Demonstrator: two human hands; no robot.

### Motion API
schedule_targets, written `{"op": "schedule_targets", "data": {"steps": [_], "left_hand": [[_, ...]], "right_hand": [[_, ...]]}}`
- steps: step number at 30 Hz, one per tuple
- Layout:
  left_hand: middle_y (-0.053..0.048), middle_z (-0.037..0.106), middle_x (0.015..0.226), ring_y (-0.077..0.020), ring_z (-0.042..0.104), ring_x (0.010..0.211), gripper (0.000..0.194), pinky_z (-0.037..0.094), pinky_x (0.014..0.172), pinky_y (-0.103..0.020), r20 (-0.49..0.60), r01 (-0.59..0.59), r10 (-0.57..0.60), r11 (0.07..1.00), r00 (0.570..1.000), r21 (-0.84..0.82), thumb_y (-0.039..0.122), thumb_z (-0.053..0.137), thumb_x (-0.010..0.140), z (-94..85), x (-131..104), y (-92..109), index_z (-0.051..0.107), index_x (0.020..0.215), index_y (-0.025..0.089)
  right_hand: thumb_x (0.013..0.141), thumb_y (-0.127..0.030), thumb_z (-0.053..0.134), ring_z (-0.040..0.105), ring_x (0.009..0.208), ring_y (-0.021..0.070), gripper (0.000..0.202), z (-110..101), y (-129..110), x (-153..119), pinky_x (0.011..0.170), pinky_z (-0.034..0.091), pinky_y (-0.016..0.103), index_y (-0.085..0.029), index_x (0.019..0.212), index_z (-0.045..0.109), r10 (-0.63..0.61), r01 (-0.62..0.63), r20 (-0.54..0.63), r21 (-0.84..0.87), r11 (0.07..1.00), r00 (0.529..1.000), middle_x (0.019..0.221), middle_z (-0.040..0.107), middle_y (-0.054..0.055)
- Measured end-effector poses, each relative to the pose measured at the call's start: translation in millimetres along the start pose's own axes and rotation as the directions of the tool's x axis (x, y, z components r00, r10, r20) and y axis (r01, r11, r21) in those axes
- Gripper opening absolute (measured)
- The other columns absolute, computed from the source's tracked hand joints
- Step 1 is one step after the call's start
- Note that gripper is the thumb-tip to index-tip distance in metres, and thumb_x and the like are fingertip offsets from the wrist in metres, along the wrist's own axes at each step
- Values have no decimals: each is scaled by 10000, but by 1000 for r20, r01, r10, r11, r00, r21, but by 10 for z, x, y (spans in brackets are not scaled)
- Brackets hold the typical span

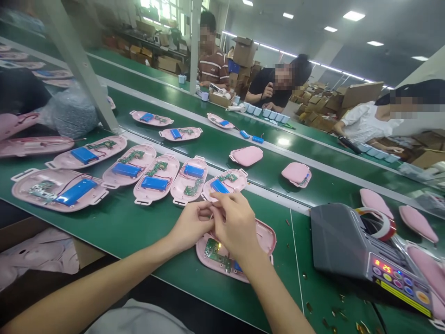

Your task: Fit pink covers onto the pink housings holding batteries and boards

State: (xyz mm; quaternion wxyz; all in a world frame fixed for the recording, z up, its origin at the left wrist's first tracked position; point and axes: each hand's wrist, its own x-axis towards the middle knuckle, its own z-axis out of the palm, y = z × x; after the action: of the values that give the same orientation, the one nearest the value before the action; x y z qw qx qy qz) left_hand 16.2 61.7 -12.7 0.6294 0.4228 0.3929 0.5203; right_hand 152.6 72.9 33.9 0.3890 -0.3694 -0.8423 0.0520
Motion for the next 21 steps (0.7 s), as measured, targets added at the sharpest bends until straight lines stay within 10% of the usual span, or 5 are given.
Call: {"op": "schedule_targets", "data": {"steps": [4,9,16,21], "left_hand": [[-73,736,887,-205,700,803,211,550,672,-280,-37,-55,59,991,998,118,163,627,788,-67,-14,1,707,980,132],[-39,685,894,-179,618,808,176,500,690,-272,29,-177,181,898,983,402,203,530,882,-91,-79,65,661,993,160],[-14,632,869,-145,619,699,192,514,611,-247,117,-137,107,950,987,282,273,566,902,-79,-68,46,573,1071,183],[-2,625,800,-139,636,649,244,522,554,-226,93,-76,60,982,994,175,251,629,864,-81,-15,-20,579,1091,176]], "right_hand": [[915,-227,628,694,852,173,208,-187,45,-279,1125,420,434,-241,1115,569,99,-105,42,188,977,994,951,712,-8],[964,-370,560,671,935,214,287,-521,195,-614,832,507,369,-249,1220,515,224,-233,263,5,972,938,908,706,-3],[1019,-360,436,514,622,130,349,-392,164,-49,620,345,277,-188,772,614,104,-38,314,-210,977,944,712,608,11],[1035,-308,375,446,597,112,352,-375,226,161,536,266,253,-174,779,576,-12,141,524,-208,968,852,741,545,16]]}}
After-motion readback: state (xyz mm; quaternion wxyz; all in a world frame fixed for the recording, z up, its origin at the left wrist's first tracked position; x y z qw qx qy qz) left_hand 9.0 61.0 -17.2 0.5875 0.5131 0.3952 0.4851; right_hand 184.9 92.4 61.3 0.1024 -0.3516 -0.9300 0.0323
